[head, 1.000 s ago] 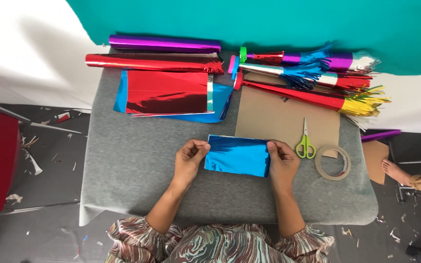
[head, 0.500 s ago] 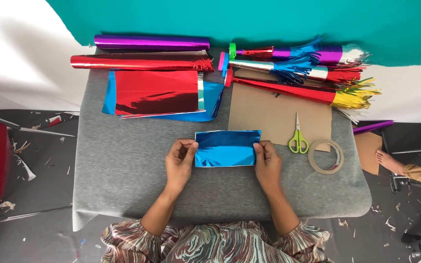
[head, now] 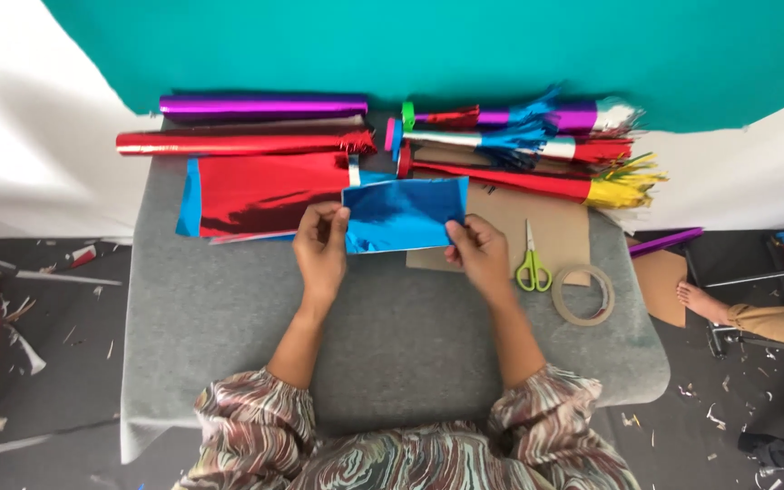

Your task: Cutting thin strips along the edge of a piece of blue foil paper to create a fringe using scissors.

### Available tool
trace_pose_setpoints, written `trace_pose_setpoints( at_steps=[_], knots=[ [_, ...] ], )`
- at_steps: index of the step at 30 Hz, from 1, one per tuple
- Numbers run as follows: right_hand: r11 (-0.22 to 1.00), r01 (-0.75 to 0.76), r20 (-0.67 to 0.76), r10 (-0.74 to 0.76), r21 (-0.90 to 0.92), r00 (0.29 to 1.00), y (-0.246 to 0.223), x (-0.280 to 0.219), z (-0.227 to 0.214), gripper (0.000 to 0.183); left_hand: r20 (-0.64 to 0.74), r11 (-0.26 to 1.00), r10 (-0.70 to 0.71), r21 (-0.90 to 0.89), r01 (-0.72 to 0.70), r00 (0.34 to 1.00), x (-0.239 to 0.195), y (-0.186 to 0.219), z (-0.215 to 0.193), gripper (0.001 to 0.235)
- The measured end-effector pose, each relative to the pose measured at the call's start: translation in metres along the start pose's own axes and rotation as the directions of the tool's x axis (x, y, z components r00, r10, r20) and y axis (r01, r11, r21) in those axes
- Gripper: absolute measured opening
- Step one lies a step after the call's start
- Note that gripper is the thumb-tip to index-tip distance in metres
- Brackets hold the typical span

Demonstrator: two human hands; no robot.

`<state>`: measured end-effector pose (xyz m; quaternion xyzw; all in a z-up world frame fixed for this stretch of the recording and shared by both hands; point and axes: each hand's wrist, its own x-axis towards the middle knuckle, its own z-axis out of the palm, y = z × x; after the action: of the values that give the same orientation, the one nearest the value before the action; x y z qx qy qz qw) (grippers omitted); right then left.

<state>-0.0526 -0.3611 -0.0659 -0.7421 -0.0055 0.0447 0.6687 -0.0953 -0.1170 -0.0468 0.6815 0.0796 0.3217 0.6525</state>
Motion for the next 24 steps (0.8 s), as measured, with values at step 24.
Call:
trace_pose_setpoints(
  at_steps=[24],
  knots=[
    [0.993,0.067,-0.038,-0.064,0.094,0.997,0.03,0.016,-0.008,0.011,0.022,0.981,-0.179,-0.069,0.18,0.984,0.006,-0.021,-0.005,0.008]
  ],
)
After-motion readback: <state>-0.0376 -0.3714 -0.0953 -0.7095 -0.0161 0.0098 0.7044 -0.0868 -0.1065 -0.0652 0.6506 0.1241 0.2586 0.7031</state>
